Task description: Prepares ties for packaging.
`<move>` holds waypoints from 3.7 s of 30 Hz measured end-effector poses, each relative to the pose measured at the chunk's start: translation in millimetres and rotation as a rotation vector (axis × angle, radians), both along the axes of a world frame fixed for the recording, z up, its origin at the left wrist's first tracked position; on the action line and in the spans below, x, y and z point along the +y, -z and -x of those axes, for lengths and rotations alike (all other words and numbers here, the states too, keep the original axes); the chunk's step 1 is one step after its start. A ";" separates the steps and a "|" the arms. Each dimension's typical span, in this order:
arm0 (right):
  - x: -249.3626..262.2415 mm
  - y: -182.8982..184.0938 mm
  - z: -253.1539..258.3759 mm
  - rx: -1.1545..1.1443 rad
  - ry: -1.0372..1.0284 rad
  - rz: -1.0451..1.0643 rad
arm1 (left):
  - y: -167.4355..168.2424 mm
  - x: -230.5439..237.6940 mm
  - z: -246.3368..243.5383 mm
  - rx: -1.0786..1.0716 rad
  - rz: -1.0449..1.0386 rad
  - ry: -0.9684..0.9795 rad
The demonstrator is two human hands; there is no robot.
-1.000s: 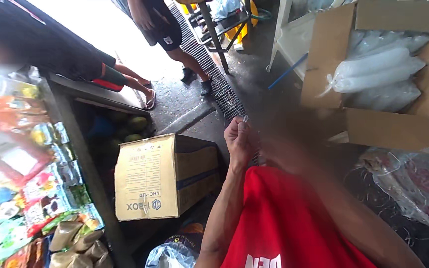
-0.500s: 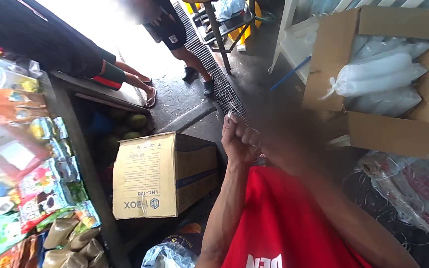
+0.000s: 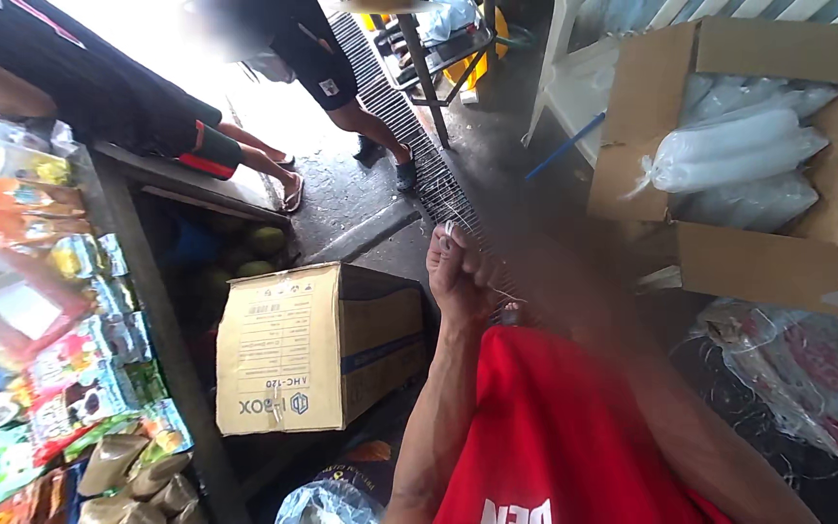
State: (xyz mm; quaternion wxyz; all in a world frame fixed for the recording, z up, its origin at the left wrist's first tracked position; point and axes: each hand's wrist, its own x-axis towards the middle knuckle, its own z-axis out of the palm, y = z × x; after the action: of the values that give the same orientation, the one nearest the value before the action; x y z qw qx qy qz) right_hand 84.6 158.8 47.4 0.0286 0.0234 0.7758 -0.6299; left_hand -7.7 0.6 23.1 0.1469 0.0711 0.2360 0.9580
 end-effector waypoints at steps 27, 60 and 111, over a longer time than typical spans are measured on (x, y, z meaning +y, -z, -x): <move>62.5 26.6 19.8 -0.127 -0.229 -0.274 | 10.6 -79.5 -2.6 0.455 1.874 -0.068; 47.8 25.1 -10.4 -0.024 0.267 0.024 | 15.4 32.0 -21.7 0.458 1.229 0.122; 62.3 38.3 -5.2 0.238 0.089 -0.526 | 23.6 19.9 -6.5 0.391 1.195 0.460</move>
State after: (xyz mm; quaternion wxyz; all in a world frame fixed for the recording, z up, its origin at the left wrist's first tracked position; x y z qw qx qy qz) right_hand 89.8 221.0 9.1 -0.0973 -0.0099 0.9086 -0.4060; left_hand -1.2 20.5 -0.6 0.3159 0.1983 0.7270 0.5765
